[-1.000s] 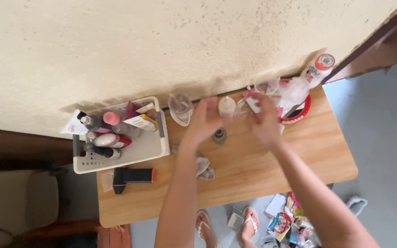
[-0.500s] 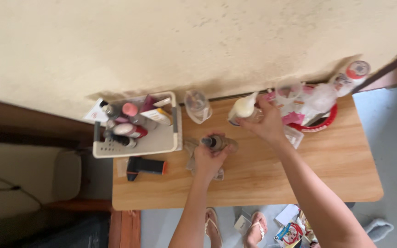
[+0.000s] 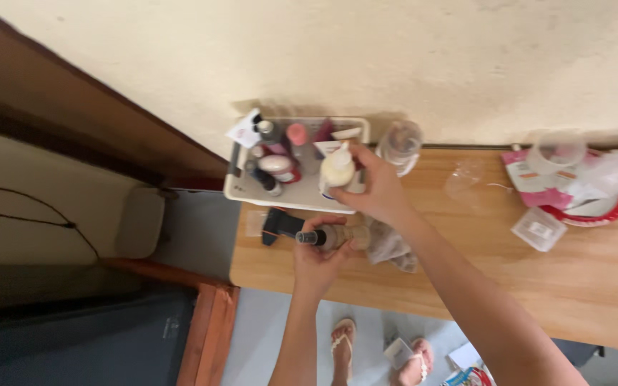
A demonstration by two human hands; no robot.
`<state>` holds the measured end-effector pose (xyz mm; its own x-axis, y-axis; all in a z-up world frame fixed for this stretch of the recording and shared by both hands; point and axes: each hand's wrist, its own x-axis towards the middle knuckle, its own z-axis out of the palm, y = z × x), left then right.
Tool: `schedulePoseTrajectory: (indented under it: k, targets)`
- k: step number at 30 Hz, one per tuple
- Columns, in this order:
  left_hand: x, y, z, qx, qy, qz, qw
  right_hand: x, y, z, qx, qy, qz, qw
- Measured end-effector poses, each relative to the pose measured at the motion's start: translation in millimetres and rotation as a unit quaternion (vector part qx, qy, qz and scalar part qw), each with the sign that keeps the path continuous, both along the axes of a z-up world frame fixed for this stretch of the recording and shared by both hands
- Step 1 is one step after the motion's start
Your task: The person organizes various personal care and cosmetic items on a wooden table and floor. They pick up bottles, tubes, and containers, place some into a white plastic basket, and move others into a cloth bag or a drawer. The person also wipes the table surface with a cloth and handles a small mirror and a plastic bag.
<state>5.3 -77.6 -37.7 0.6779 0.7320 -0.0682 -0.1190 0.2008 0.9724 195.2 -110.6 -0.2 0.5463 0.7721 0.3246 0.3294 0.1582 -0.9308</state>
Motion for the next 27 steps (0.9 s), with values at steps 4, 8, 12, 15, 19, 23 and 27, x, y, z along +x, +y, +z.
schedulePoseTrajectory:
  k: [4,8,12,15,19,23,27]
  targets:
    - [-28.1,28.8,7.0,-0.019,0.001,-0.011,1.0,-15.2,23.1,-12.1,-0.191,-0.151,-0.104,0.964]
    - [-44.5,52.2,13.3,-0.024,-0.014,-0.025,0.999,-28.9,34.0,-15.7,-0.304,-0.266,-0.16,0.901]
    - [-45.6,70.9,21.2,0.022,0.01,-0.048,0.999,-34.1,43.2,-14.8,-0.399,-0.318,-0.234,0.828]
    - [-43.7,80.4,29.5,0.063,0.062,-0.094,0.992,-34.6,41.5,-21.7,-0.42,-0.282,-0.228,0.832]
    - [-34.1,76.0,42.4,0.156,0.064,-0.113,0.979,-47.8,-2.6,-47.4,-0.218,-0.176,-0.292,0.914]
    - [-16.9,34.2,63.5,0.163,0.076,-0.174,0.968,-83.2,-103.6,-65.9,-0.152,0.063,-0.329,0.93]
    - [7.2,-51.1,98.3,0.187,0.045,-0.293,0.937,-127.7,-226.5,-43.4,-0.08,0.376,-0.348,0.855]
